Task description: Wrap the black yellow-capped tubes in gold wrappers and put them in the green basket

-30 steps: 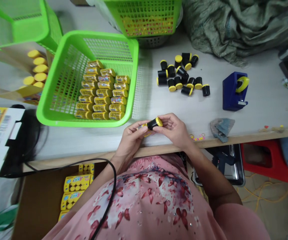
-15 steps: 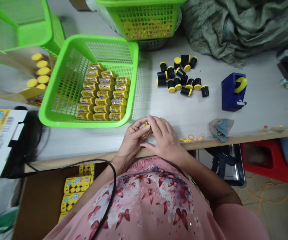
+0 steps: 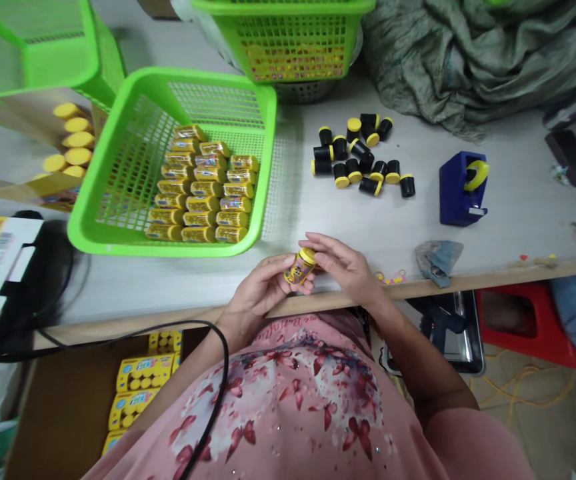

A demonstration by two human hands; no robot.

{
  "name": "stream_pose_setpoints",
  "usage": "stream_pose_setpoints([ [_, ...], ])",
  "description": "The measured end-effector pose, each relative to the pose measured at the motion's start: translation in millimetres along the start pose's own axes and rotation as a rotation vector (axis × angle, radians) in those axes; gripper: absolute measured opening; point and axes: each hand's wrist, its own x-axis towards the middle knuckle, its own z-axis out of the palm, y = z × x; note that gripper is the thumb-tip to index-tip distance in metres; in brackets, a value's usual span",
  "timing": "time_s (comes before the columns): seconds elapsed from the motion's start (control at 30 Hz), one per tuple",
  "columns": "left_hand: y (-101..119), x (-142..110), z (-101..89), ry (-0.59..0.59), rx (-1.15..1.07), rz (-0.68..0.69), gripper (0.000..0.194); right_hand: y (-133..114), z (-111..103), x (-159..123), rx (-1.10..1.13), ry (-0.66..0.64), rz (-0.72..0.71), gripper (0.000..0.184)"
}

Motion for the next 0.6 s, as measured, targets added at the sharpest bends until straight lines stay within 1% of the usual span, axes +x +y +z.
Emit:
stream_pose_setpoints([
  [0.03,0,0,-0.7,-0.017,-0.002,-0.006,0.035,0,-2,1,0.048,-0.006,0.034,0.036],
  [0.1,1,-1,-1.5,-0.030,-0.010,-0.001,0.034,0,-5,1,0.092,0.001,0.056,0.034],
  [0.23,2,-2,-1.8,-0.047,-0.008,-0.004,0.035,-2,-4,-2,0.143,-0.013,-0.005,0.034],
  [0.33,3,-3,-1.9,-0.049,0.010,-0.025,0.036,-1,-1,-5,0.104,0.020,-0.043,0.030],
  [0.4,1,-3,-0.8,-0.036,0.029,-0.016,0.035,1,1,-5,0.047,0.065,-0.036,0.026],
  [0.47,-2,-3,1.8,0.036,0.081,0.076,0.033,3,2,-1,-0.045,0.143,-0.010,0.028],
  [0.53,-7,-1,5.3,0.177,0.179,0.249,0.032,5,4,3,-0.214,0.249,0.010,0.030],
  [0.6,-12,2,8.6,0.306,0.265,0.403,0.034,6,5,7,-0.432,0.327,-0.028,0.033],
])
